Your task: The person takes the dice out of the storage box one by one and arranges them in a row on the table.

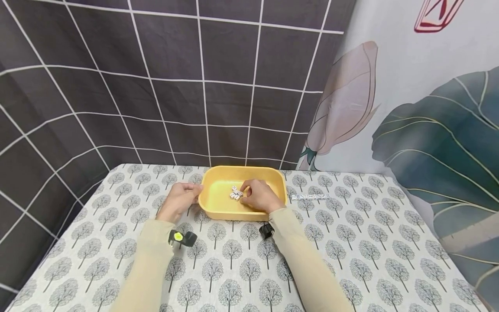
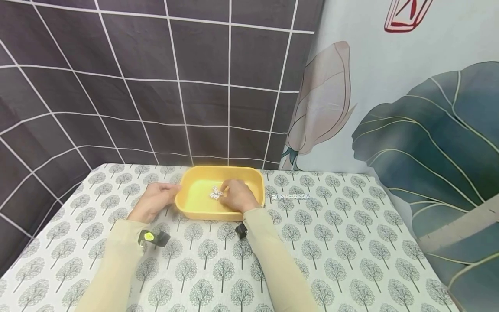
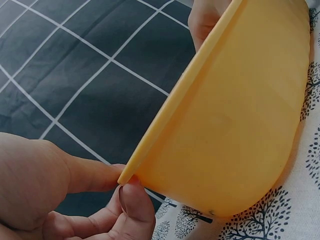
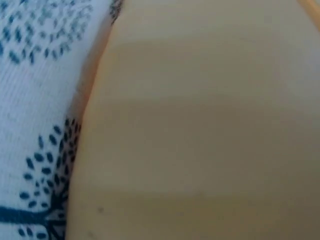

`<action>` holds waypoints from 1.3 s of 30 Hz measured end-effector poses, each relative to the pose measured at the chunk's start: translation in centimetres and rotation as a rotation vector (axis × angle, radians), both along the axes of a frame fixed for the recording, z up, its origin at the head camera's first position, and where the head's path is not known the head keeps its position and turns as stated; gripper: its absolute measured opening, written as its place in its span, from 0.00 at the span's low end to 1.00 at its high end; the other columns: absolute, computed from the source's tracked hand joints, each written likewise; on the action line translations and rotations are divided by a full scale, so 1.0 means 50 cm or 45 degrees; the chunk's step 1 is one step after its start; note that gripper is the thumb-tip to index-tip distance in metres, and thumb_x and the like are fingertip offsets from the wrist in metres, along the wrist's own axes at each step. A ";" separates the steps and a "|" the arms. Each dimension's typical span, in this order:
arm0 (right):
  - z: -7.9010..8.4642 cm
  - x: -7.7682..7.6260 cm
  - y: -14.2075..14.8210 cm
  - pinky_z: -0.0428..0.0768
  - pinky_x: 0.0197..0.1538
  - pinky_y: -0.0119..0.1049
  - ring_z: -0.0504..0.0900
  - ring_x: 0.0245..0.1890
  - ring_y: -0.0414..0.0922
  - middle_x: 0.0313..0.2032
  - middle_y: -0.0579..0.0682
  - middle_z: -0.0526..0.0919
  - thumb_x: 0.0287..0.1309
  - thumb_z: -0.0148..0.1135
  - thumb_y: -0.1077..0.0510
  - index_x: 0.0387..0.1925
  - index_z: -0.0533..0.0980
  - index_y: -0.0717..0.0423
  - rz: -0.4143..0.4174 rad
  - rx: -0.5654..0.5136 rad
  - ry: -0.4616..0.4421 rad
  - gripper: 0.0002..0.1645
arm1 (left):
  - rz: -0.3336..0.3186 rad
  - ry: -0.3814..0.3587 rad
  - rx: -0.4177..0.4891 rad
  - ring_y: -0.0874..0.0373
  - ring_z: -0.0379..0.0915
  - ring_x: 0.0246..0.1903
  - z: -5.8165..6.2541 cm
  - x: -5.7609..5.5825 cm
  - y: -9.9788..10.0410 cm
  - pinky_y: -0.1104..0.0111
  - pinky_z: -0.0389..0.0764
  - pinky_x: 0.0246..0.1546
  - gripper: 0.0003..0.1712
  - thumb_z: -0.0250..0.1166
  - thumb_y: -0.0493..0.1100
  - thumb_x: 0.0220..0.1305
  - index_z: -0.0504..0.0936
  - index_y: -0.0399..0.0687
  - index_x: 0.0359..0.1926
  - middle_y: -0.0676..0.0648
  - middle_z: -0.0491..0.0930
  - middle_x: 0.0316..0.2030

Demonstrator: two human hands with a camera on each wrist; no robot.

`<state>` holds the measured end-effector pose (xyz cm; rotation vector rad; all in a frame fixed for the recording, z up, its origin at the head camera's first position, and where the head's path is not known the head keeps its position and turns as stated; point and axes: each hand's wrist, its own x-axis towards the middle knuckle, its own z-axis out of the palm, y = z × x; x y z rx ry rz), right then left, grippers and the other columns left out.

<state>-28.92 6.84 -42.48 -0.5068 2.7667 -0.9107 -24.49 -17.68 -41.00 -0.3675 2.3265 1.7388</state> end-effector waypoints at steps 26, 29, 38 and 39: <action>0.007 0.008 0.010 0.73 0.33 0.32 0.76 0.28 0.42 0.26 0.46 0.80 0.56 0.75 0.57 0.31 0.82 0.52 -0.042 0.047 0.065 0.07 | 0.023 -0.012 -0.017 0.58 0.79 0.39 -0.004 0.003 0.002 0.58 0.78 0.61 0.21 0.59 0.45 0.76 0.75 0.31 0.59 0.41 0.82 0.48; 0.014 0.005 0.017 0.74 0.33 0.32 0.76 0.28 0.42 0.27 0.47 0.80 0.57 0.75 0.58 0.32 0.82 0.53 -0.037 0.006 0.039 0.07 | 0.016 -0.007 -0.011 0.58 0.79 0.39 -0.005 0.004 0.001 0.58 0.79 0.60 0.21 0.58 0.44 0.76 0.75 0.31 0.59 0.41 0.82 0.48; 0.027 -0.008 0.039 0.73 0.32 0.30 0.74 0.28 0.41 0.27 0.47 0.78 0.56 0.75 0.59 0.33 0.82 0.53 -0.014 -0.036 0.062 0.07 | 0.011 0.000 -0.003 0.58 0.78 0.39 -0.003 0.001 0.001 0.59 0.79 0.60 0.20 0.58 0.43 0.76 0.75 0.31 0.59 0.42 0.81 0.47; 0.029 -0.008 0.041 0.73 0.32 0.31 0.73 0.28 0.41 0.28 0.47 0.78 0.56 0.75 0.58 0.33 0.82 0.52 -0.012 -0.035 0.069 0.07 | 0.011 0.001 -0.001 0.58 0.79 0.39 -0.002 0.001 0.001 0.58 0.79 0.60 0.21 0.58 0.43 0.76 0.75 0.31 0.59 0.41 0.81 0.47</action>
